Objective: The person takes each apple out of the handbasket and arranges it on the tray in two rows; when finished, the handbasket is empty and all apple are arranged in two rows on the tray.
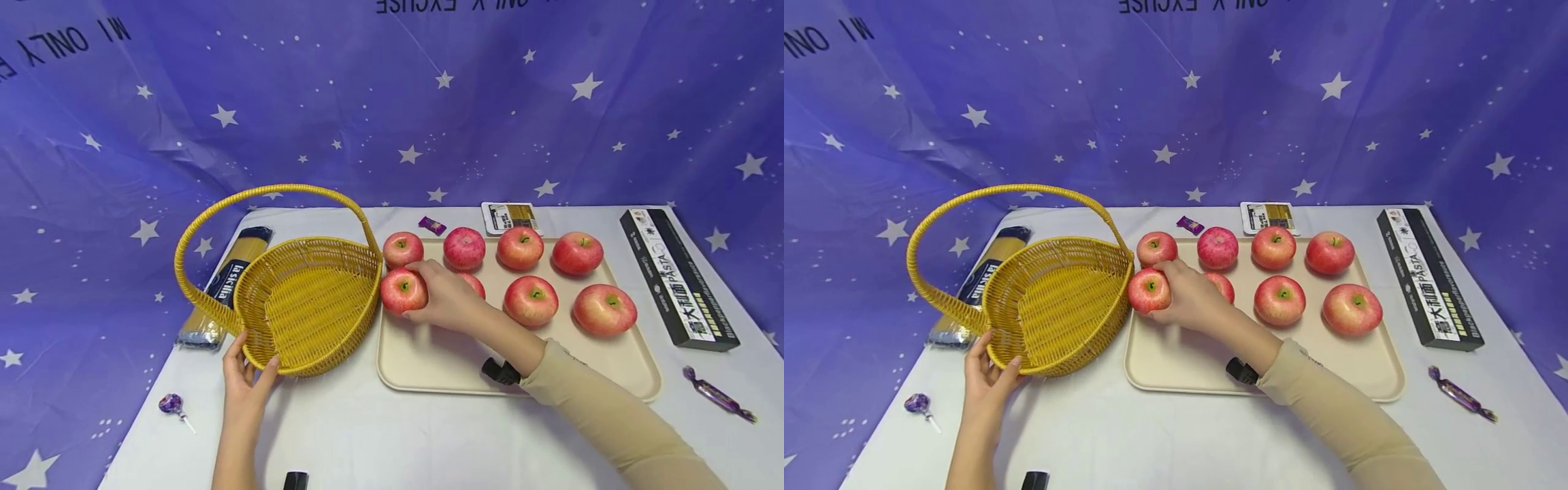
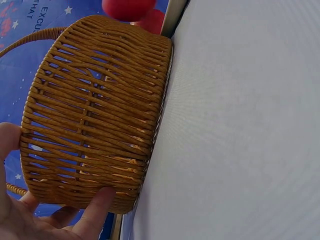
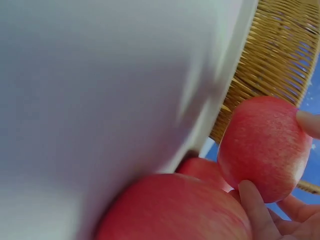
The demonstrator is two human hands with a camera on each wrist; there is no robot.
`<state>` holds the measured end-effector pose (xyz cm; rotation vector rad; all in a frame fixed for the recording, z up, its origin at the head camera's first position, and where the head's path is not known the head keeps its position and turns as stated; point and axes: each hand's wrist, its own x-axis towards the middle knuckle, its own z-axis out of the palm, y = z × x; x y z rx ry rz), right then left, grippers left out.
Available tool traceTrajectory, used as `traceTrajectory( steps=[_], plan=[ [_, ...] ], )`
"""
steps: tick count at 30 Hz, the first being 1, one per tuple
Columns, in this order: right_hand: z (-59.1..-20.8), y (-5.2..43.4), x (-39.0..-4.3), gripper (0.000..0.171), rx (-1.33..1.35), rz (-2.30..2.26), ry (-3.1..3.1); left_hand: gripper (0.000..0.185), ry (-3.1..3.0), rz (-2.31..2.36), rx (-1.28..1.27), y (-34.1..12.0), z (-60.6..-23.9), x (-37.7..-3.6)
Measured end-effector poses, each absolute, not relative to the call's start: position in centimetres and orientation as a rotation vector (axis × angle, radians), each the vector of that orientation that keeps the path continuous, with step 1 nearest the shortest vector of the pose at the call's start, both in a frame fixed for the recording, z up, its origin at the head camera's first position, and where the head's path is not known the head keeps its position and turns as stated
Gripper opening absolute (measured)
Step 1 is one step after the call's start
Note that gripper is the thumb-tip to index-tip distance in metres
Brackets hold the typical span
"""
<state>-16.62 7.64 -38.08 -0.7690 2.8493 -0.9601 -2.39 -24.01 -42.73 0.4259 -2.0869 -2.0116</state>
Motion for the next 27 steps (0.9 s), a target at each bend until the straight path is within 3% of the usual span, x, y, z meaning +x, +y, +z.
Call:
traceTrajectory(
  steps=[27],
  plan=[
    [-39.2, 6.1, -16.4, 0.086, -0.743, -0.711, 2.836, 0.076, -2.074, -2.052, 0.467, -23.9, -42.6, -2.5]
  ],
)
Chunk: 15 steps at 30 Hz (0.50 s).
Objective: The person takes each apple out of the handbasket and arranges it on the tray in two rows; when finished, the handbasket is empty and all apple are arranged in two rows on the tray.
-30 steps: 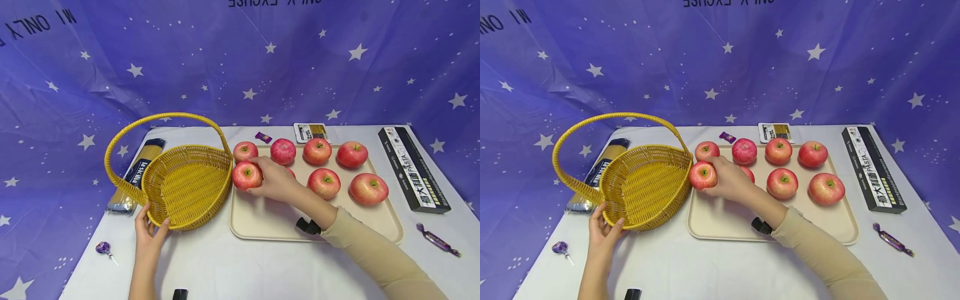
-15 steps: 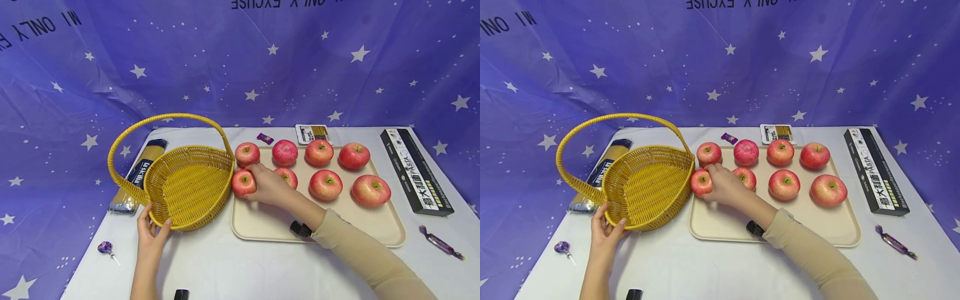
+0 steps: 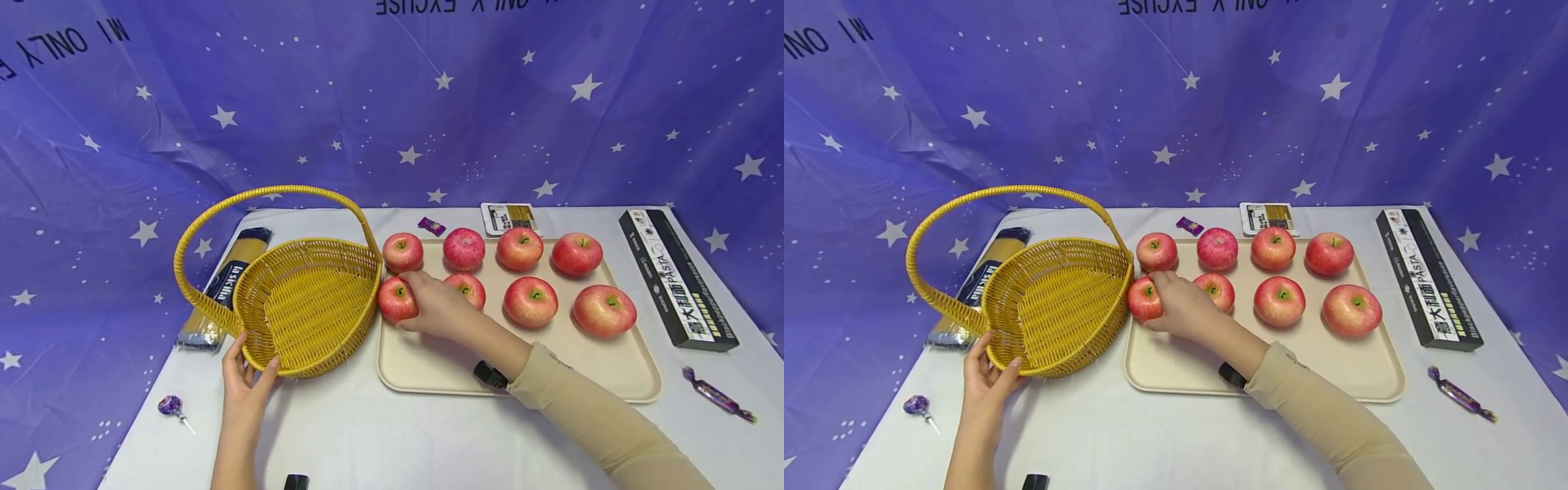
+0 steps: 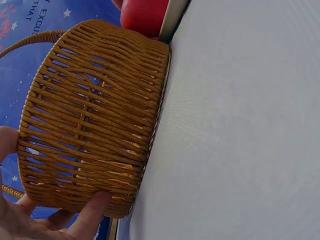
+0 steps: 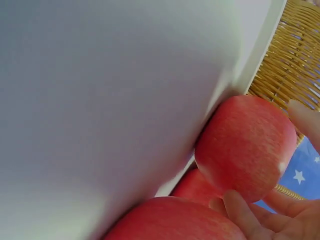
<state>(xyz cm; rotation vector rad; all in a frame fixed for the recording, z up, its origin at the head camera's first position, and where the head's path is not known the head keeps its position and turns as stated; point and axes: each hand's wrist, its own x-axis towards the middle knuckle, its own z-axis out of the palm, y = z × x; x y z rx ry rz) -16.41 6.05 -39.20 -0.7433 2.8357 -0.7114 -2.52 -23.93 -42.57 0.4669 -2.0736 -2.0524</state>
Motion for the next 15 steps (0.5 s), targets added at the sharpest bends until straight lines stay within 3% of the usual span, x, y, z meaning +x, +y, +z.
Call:
traceTrajectory(
  steps=[8, 15],
  plan=[
    [-37.5, 7.6, -15.2, 0.085, -0.805, -0.815, 2.918, 0.073, -2.001, -2.124, 0.478, -24.3, -40.6, -1.7],
    [-34.9, 11.3, -13.1, 0.085, -0.822, -0.868, 3.063, 0.069, -1.990, -1.655, 0.340, -22.3, -36.6, -0.2]
  ],
)
